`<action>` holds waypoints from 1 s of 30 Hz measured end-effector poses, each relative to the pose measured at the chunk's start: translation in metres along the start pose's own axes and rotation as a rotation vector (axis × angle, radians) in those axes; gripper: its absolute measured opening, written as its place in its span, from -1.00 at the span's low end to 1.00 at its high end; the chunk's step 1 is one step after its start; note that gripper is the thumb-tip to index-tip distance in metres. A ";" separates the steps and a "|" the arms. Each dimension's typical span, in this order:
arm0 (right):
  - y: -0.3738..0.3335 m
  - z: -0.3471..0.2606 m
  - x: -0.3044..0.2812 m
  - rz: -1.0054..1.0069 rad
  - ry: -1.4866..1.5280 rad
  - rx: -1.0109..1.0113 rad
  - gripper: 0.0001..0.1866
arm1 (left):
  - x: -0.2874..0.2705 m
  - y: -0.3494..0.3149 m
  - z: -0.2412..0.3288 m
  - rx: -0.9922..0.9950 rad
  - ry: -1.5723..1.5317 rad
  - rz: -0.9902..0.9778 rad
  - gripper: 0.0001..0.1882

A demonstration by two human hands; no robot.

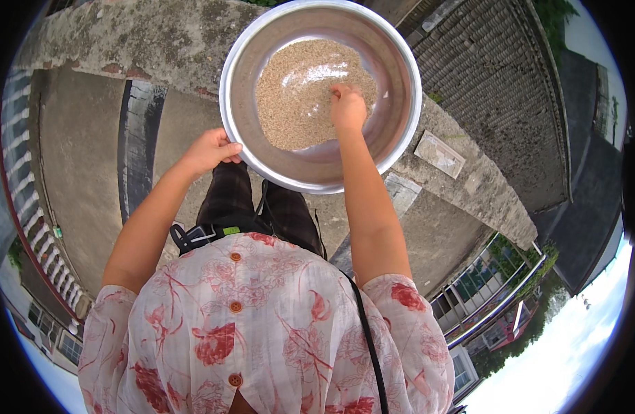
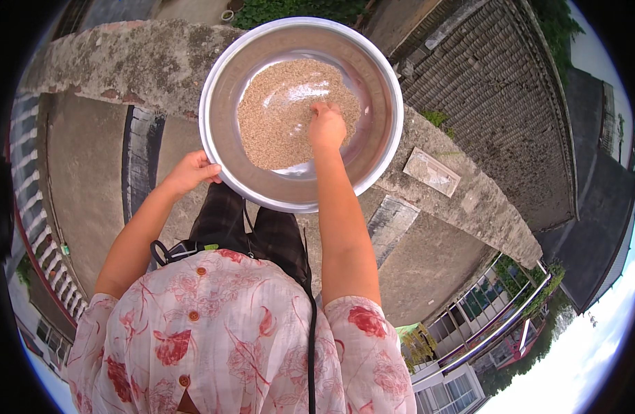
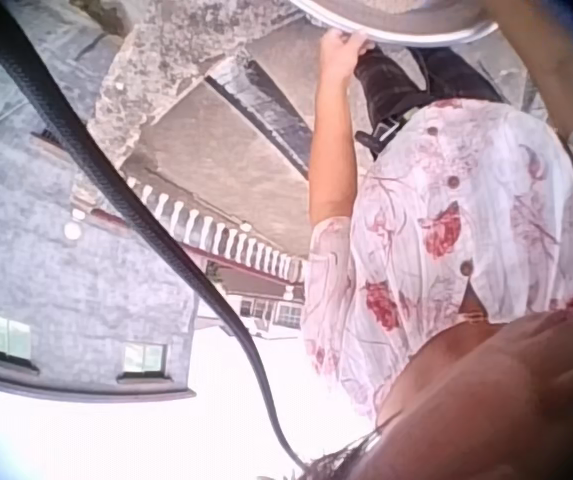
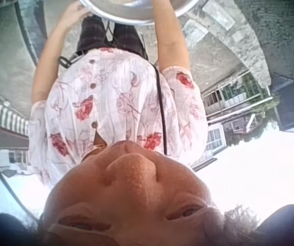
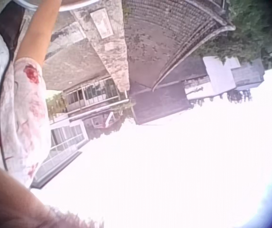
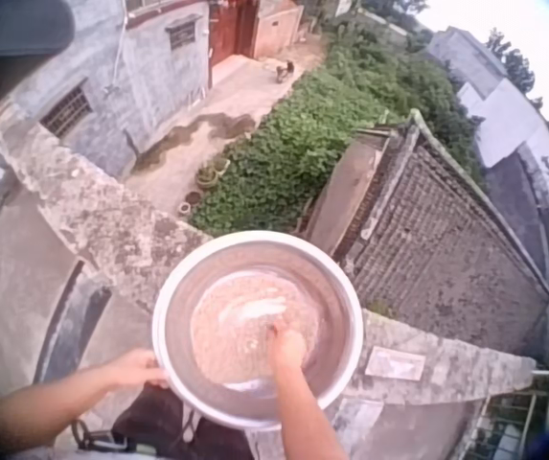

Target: The person holds a metal bowl containing grains and uses their right hand to pick out small debris or unwanted particles, dropping them out of the bowl. The person continues this sorting process while standing on a rooftop.

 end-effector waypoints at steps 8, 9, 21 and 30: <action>-0.008 0.008 -0.011 0.067 0.067 0.018 -0.88 | 0.001 -0.001 0.001 -0.005 0.005 -0.001 -0.74; -0.012 0.012 -0.010 0.025 0.063 0.025 -0.89 | 0.001 -0.001 0.001 -0.006 0.003 0.003 -0.74; -0.028 0.001 0.009 -0.194 0.000 -0.118 -0.86 | 0.002 -0.001 0.003 -0.004 0.004 0.025 -0.73; 0.000 0.007 -0.009 0.101 0.056 -0.038 -0.90 | 0.003 -0.002 0.004 -0.003 -0.009 0.031 -0.72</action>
Point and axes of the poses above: each hand's wrist, its own y-axis towards the middle knuckle, its own x-axis out of the palm, z = x × y, the point moved 3 cm from there along y, towards the middle knuckle, and after that the axes turned 3 degrees about -z, right-handed, at the moved point
